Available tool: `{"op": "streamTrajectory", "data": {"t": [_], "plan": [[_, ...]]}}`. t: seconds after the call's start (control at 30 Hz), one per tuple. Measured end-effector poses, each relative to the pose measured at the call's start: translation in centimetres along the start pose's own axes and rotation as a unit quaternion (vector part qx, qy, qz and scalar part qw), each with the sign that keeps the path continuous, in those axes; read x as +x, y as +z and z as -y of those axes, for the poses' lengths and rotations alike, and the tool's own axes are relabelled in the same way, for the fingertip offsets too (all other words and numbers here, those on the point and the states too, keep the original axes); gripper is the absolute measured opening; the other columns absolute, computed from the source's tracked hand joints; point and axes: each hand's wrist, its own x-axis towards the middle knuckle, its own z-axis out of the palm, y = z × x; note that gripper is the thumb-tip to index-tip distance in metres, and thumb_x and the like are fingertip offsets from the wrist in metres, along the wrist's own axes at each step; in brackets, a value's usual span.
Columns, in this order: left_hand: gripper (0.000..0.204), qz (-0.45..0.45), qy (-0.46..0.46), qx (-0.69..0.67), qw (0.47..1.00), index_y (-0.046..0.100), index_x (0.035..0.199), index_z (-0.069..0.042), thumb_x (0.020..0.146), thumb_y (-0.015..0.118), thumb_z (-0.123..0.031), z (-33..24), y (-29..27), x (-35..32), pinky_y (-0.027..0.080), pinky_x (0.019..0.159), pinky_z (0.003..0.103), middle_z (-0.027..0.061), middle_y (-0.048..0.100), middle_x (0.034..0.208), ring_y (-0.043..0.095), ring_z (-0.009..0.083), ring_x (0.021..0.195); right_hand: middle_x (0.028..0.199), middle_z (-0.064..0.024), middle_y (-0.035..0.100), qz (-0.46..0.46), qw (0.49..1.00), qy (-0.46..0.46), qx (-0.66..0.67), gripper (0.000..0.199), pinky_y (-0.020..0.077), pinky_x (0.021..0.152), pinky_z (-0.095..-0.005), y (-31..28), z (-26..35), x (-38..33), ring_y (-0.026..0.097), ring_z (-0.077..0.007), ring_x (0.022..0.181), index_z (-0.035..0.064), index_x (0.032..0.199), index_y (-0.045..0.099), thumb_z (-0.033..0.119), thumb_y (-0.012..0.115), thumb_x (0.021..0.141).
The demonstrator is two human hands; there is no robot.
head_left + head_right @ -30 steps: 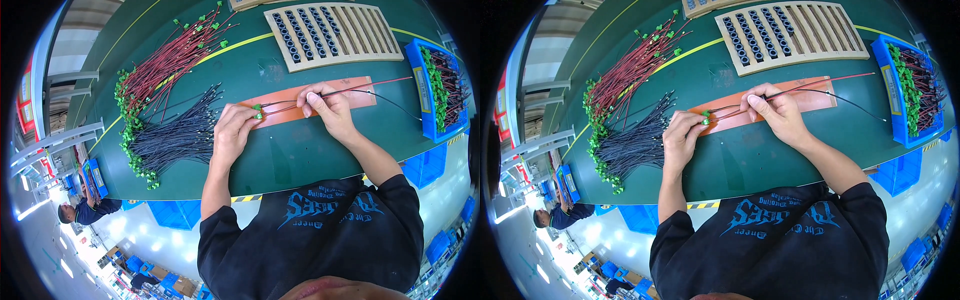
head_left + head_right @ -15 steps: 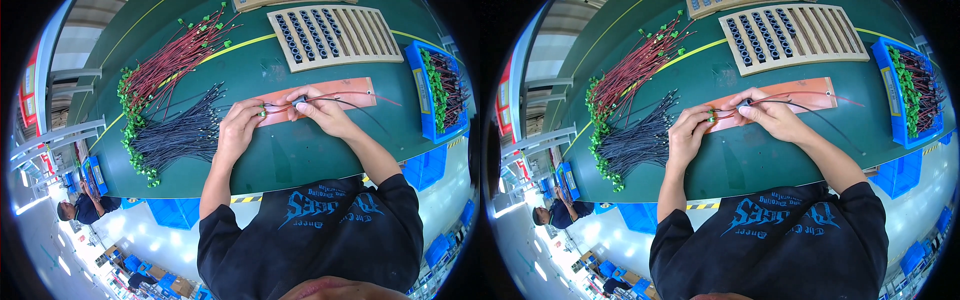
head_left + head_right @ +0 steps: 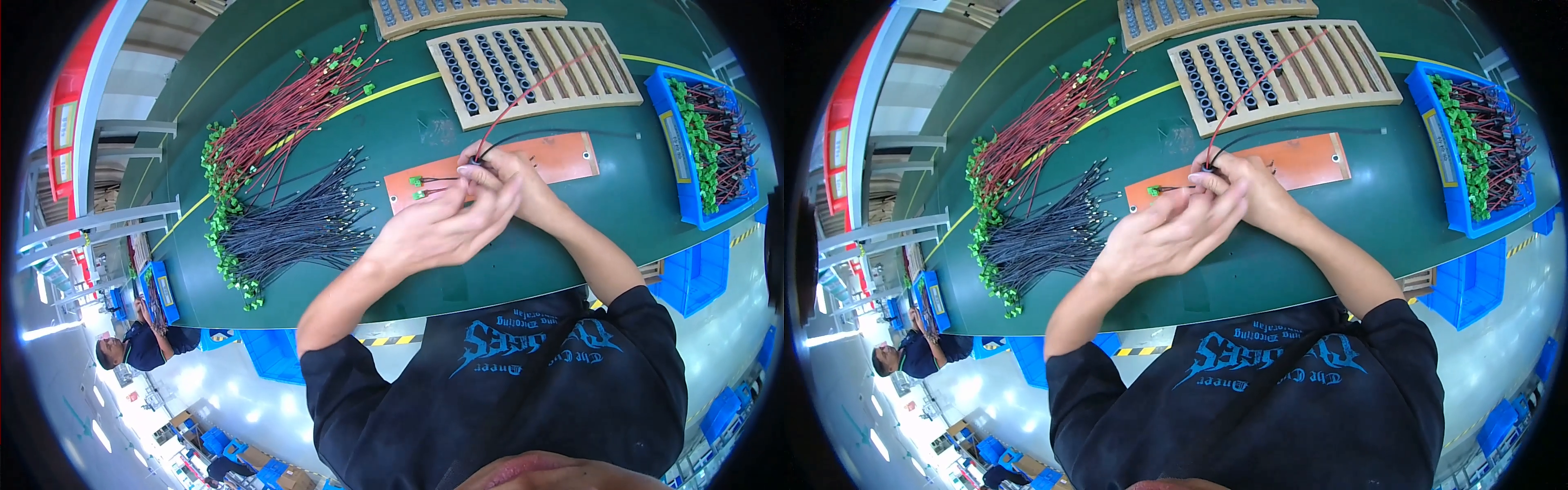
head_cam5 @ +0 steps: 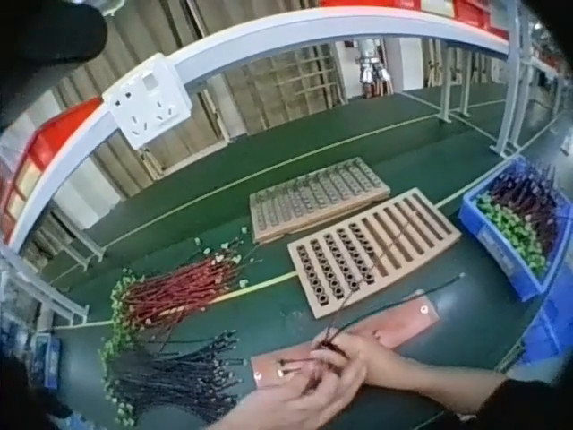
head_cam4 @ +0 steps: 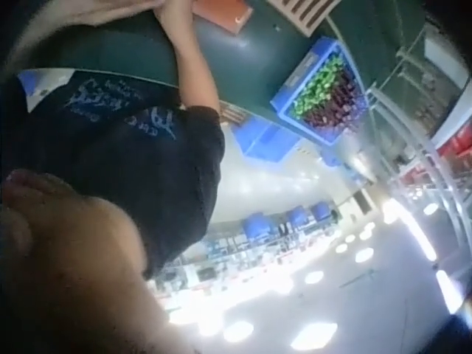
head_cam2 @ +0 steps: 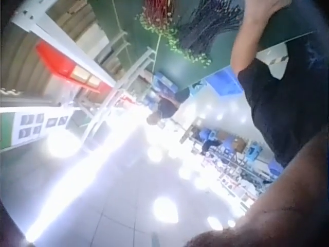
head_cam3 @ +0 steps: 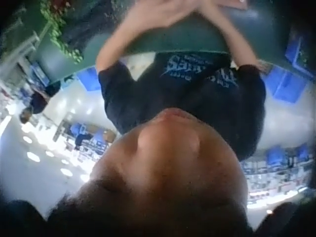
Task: The person assembles connectors onto wiring harnesses by hand, taking the components from plastic trays at a factory workstation.
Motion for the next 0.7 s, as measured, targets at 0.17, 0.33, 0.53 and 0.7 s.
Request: {"op": "streamTrajectory", "data": {"t": [0.17, 0.33, 0.53, 0.7], "plan": [[0.038, 0.186, 0.129, 0.243, 0.943, 0.067, 0.118, -0.005, 0.083, 0.060, -0.017, 2.2, 0.9, 2.5, 0.039, 0.091, 0.032, 0.0044, 0.061, 0.116, 0.049, 0.0147, 0.107, 0.080, -0.0146, 0.072, -0.119, 0.963, -0.172, -0.172, 0.024, 0.0576, 0.070, -0.0359, 1.2, -1.1, 0.1, 0.072, -0.0260, 0.076, -0.0007, 0.108, 0.064, 0.021, 0.065, 0.097], [0.025, 0.220, -0.046, 0.165, 0.960, 0.065, 0.096, -0.002, 0.073, 0.064, -0.012, 4.9, 0.3, 0.6, 0.044, 0.070, 0.030, 0.0050, 0.058, 0.087, 0.056, 0.0173, 0.083, 0.085, -0.0103, 0.072, -0.015, 0.998, 0.047, 0.036, 0.022, 0.0594, 0.070, -0.0295, 0.4, 0.3, -0.2, 0.071, -0.0145, 0.077, -0.0032, 0.105, 0.061, 0.018, 0.063, 0.100], [0.017, 0.048, -0.339, 0.084, 0.936, 0.063, 0.105, -0.001, 0.090, 0.066, -0.011, 6.4, 2.0, -2.8, 0.055, 0.070, 0.038, 0.0127, 0.065, 0.098, 0.066, 0.0276, 0.085, 0.087, -0.0082, 0.070, -0.001, 0.995, 0.066, 0.075, 0.019, 0.0588, 0.075, -0.0282, 0.2, 0.0, -0.4, 0.071, -0.0128, 0.082, -0.0022, 0.105, 0.061, 0.016, 0.061, 0.101], [0.019, -0.203, -0.532, -0.495, 0.656, 0.066, 0.116, 0.002, 0.099, 0.057, 0.002, -0.6, 5.7, 0.3, 0.052, 0.081, 0.025, 0.0067, 0.071, 0.095, 0.066, 0.0113, 0.085, 0.087, -0.0108, 0.073, -0.034, 0.993, 0.019, 0.107, 0.021, 0.0608, 0.074, -0.0308, 0.7, -0.8, -1.0, 0.073, -0.0153, 0.080, -0.0013, 0.106, 0.062, 0.019, 0.062, 0.101]]}}
